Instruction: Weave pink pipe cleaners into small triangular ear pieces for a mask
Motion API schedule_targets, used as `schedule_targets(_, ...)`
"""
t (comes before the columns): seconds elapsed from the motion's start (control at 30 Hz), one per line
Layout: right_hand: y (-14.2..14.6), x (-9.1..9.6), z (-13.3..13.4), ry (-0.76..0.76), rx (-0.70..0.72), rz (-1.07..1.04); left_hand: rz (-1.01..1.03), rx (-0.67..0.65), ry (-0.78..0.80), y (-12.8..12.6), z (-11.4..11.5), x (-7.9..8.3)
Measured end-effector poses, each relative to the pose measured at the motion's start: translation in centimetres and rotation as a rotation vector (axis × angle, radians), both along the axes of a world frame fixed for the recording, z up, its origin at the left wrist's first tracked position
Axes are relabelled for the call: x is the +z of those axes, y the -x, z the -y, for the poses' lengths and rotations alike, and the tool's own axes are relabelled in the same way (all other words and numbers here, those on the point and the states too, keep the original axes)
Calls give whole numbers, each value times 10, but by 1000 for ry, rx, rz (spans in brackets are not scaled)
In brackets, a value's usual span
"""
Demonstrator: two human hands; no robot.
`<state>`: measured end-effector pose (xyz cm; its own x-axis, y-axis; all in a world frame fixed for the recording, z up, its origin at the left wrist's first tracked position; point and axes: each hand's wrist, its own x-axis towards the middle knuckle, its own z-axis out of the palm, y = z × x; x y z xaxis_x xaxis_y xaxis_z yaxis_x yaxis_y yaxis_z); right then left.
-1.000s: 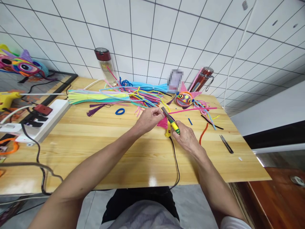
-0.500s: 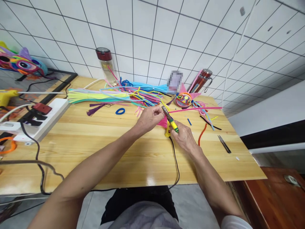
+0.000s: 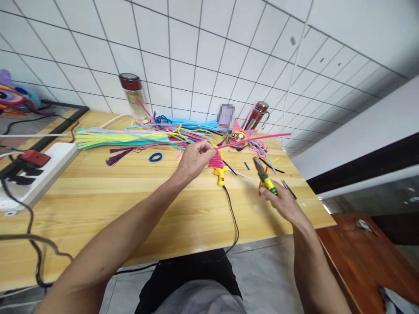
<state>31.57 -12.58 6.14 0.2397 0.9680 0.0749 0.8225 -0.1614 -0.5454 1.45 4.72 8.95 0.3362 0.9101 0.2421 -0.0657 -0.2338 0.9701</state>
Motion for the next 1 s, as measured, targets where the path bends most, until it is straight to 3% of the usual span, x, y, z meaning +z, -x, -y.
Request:
schedule_targets(0.1, -61, -10, 20, -12, -258, -3, -17, -49, -17, -2, 4, 0)
schedule_targets(0.27, -140, -20, 37, 142, -612, 145, -44, -55, -53, -7, 11, -1)
schedule_targets(0.37, -159, -24, 38, 187, -705, 184, -44, -73, -41, -9, 15, -1)
schedule_targets(0.53, -161, -20, 30, 203, -740, 209, -25, -102, -17, -9, 18, 0)
schedule_targets(0.63, -144, -9, 19, 145, -697, 190, 13, -140, 11, -11, 18, 1)
schedule_targets(0.7, -116, -2, 9, 72, -584, 127, 31, -147, 25, -12, 19, 1)
schedule_targets(0.87, 9, 11, -21, -389, -59, -389, 42, -155, 5, -14, 26, 1)
schedule_targets(1.0, 94, 24, -44, -546, 38, -480, 17, -168, -22, -16, 32, 0)
